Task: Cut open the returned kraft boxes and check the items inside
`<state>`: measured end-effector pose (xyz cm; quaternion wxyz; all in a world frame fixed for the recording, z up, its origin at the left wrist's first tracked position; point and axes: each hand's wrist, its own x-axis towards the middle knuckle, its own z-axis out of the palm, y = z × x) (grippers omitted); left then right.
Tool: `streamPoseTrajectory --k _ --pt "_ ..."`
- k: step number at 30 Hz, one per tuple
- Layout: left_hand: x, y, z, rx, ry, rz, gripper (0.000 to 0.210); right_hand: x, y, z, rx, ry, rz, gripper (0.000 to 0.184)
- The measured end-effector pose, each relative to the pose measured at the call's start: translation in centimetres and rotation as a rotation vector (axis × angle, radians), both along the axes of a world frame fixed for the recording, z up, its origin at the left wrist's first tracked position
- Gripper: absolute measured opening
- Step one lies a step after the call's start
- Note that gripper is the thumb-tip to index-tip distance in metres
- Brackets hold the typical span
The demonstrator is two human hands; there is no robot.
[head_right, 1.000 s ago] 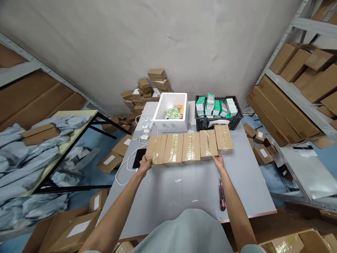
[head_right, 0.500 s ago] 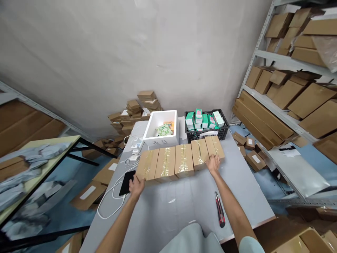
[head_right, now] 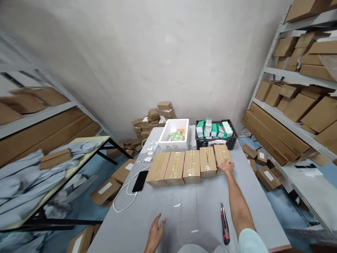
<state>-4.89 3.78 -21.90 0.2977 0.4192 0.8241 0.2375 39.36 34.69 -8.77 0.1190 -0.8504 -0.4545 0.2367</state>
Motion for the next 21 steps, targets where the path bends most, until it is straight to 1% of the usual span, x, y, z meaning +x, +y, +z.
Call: streamPoseTrajectory --k 2,4,7,10,13,16,18,20,21 --pt "-0.2 -0.4 0.8 0.06 -0.036 0.032 0.061 -0.1 -1.1 0.1 0.031 0.023 -0.039 0.091" --pt "-0.2 -0.6 1.8 0.113 -0.068 0.086 0.062 -0.1 -2.9 -0.1 0.083 0.033 -0.065 0.089" --pt "0.7 -0.7 3.1 0.155 -0.137 0.141 0.064 0.2 -6.8 -1.0 0.209 0.066 -0.136 0.088" --pt "2.5 -1.0 3.8 0.146 -0.238 0.126 0.06 1.1 -11.4 -2.2 0.356 0.121 -0.262 0.09" --pt "4.4 -1.3 4.3 0.146 -0.326 0.066 0.056 2.5 -16.7 -2.9 0.419 0.162 -0.422 0.089" --pt "5.6 -1.3 4.7 0.147 -0.397 0.016 0.05 3.9 -22.9 -3.1 0.394 0.181 -0.563 0.086" --pt "6.0 -1.2 5.0 0.147 -0.433 0.007 0.048 4.4 -27.8 -2.9 0.397 0.191 -0.565 0.089" --pt "6.1 -1.0 5.4 0.145 -0.469 0.004 0.047 4.5 -32.6 -2.4 0.423 0.201 -0.499 0.092" --pt "6.2 -0.9 5.6 0.146 -0.49 -0.003 0.046 4.3 -34.9 -2.0 0.443 0.208 -0.441 0.09"
